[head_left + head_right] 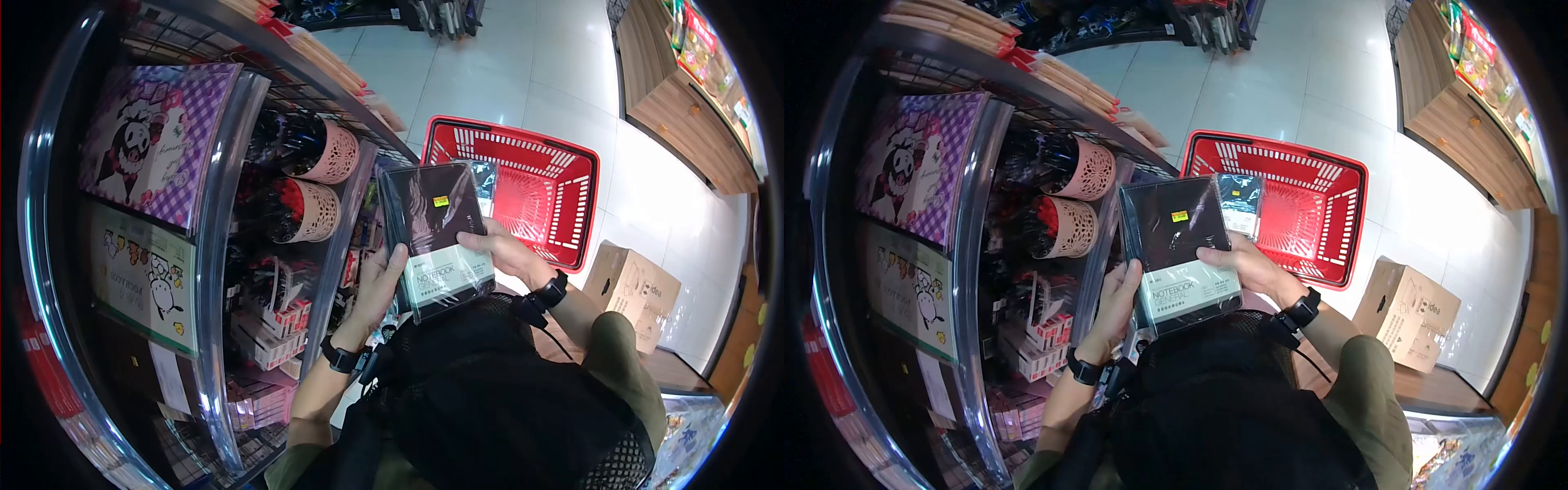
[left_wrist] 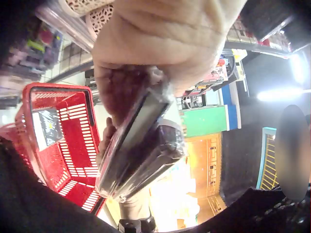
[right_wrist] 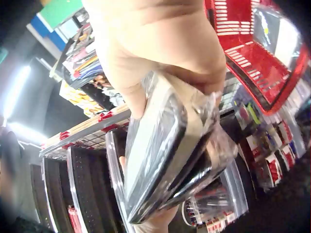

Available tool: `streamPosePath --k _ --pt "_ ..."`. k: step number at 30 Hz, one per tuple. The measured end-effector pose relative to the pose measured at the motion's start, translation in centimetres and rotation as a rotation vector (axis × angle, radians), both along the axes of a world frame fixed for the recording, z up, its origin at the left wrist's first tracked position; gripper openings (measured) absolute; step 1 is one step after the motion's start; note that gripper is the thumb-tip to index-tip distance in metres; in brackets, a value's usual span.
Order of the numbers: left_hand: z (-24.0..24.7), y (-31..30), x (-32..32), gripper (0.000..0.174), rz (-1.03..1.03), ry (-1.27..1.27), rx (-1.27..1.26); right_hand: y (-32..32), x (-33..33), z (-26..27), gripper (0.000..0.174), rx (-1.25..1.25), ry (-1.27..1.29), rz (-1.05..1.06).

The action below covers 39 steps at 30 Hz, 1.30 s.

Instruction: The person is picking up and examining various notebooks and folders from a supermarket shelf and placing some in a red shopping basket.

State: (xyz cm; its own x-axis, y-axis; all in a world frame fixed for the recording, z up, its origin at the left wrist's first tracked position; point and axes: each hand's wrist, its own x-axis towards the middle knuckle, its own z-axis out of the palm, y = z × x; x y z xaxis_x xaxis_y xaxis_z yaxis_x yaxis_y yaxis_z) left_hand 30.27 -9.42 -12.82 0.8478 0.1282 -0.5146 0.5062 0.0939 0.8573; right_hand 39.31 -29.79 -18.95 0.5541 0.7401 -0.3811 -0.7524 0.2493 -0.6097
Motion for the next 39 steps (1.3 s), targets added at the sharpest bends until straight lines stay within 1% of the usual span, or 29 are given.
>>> streamPosePath --k 1,3,5,7,9,10,11,12,14,15,16,18,21,22,23,25,27,29,30,31,32,33,34,35,36,37,38,39 --pt "-0.4 -0.1 0.3 0.042 -0.022 0.018 -0.046 -0.1 0.1 -0.5 0.055 -0.004 0.006 -0.005" --pt "-0.8 -0.1 0.5 0.044 -0.047 0.077 -0.073 -0.3 0.6 -2.2 0.055 -0.003 0.101 -0.033" --pt "-1.2 0.2 0.4 0.041 -0.256 0.090 0.099 -1.1 1.7 -3.7 0.054 -0.044 0.112 -0.029" --pt "-2.3 0.9 -0.5 0.040 -0.228 0.075 0.048 -2.0 3.0 -5.2 0.052 -0.099 0.130 -0.133" --pt "-2.3 1.8 -1.1 0.040 -0.131 -0.004 -0.018 -3.0 4.7 -7.8 0.046 -0.198 0.061 -0.196" --pt "-2.2 2.3 -1.5 0.036 -0.051 0.037 -0.042 -3.5 5.7 -9.3 0.045 -0.243 0.037 -0.204" --pt "-2.2 2.8 -1.9 0.036 -0.037 0.037 -0.043 -4.1 6.8 -11.0 0.043 -0.286 0.011 -0.212" --pt "-2.3 3.3 -2.3 0.034 0.053 0.070 -0.049 -4.6 7.7 -13.5 0.041 -0.250 0.037 -0.216" --pt "-2.3 4.0 -3.5 0.027 0.230 0.091 -0.068 -4.8 9.0 -17.0 0.037 -0.311 0.076 -0.233" --pt "-2.5 4.4 -4.1 0.027 0.244 0.090 -0.070 -4.6 9.4 -18.6 0.036 -0.350 0.085 -0.245" --pt "-2.8 4.8 -4.9 0.027 0.306 0.101 -0.096 -4.4 9.7 -20.7 0.036 -0.353 0.083 -0.231" --pt "-2.8 4.9 -6.0 0.025 0.409 0.132 -0.105 -3.4 10.1 -24.9 0.035 -0.458 0.114 -0.245" --pt "-2.4 5.1 -7.6 0.025 0.436 0.151 -0.047 -1.2 9.8 -28.9 0.035 -0.447 0.157 -0.266" --pt "-2.4 5.2 -8.1 0.025 0.449 0.149 -0.044 -0.1 9.7 -29.7 0.034 -0.532 0.132 -0.249" --pt "-2.4 5.3 -8.7 0.026 0.459 0.156 -0.001 0.4 9.7 -30.4 0.034 -0.529 0.128 -0.236" --pt "-2.2 5.5 -9.6 0.026 0.485 0.163 0.044 2.0 9.1 -29.5 0.032 -0.799 0.103 -0.152" --pt "-2.0 5.6 -10.4 0.026 0.459 0.132 0.106 3.0 9.0 -29.3 0.030 -0.778 0.068 -0.166" --pt "-2.0 5.8 -11.3 0.025 0.457 0.100 0.123 2.6 9.6 -32.9 0.025 -0.819 0.104 -0.196" --pt "-2.0 5.8 -11.8 0.024 0.444 0.071 0.141 1.6 9.8 -39.5 0.020 -0.971 -0.192 -0.075" --pt "-2.1 5.9 -12.3 0.024 0.472 0.053 0.145 0.5 9.9 -38.3 0.019 -1.017 -0.226 -0.048" --pt "-2.2 6.1 -12.7 0.023 0.425 0.016 0.176 -0.5 9.5 -36.7 0.019 -1.054 -0.269 -0.014" --pt "-2.3 6.3 -13.4 0.022 0.390 -0.023 0.215 -3.3 9.6 -42.1 0.012 -1.028 -0.795 0.108" --pt "-2.6 6.5 -14.1 0.019 0.378 -0.065 0.278 -3.7 8.7 -36.1 0.007 -0.997 -1.063 0.152" --pt "-2.1 6.6 -14.4 0.019 0.365 -0.095 0.354 -5.4 10.2 -42.5 0.008 -1.039 -2.063 0.280" --pt "-1.6 6.9 -15.0 0.020 0.351 -0.111 0.411 -6.3 11.3 -45.1 0.013 -0.930 -1.114 0.010" --pt "-1.1 7.1 -15.4 0.021 0.342 -0.117 0.473 -3.3 9.5 -33.3 0.015 -0.853 -0.400 -0.191" --pt "-0.4 7.4 -15.8 0.021 0.359 -0.193 0.535 -2.3 9.4 -30.2 0.017 -0.778 -0.434 -0.252" --pt "0.3 7.8 -16.6 0.021 0.372 -0.269 0.601 -1.0 9.8 -27.9 0.019 -0.791 -0.501 -0.280"
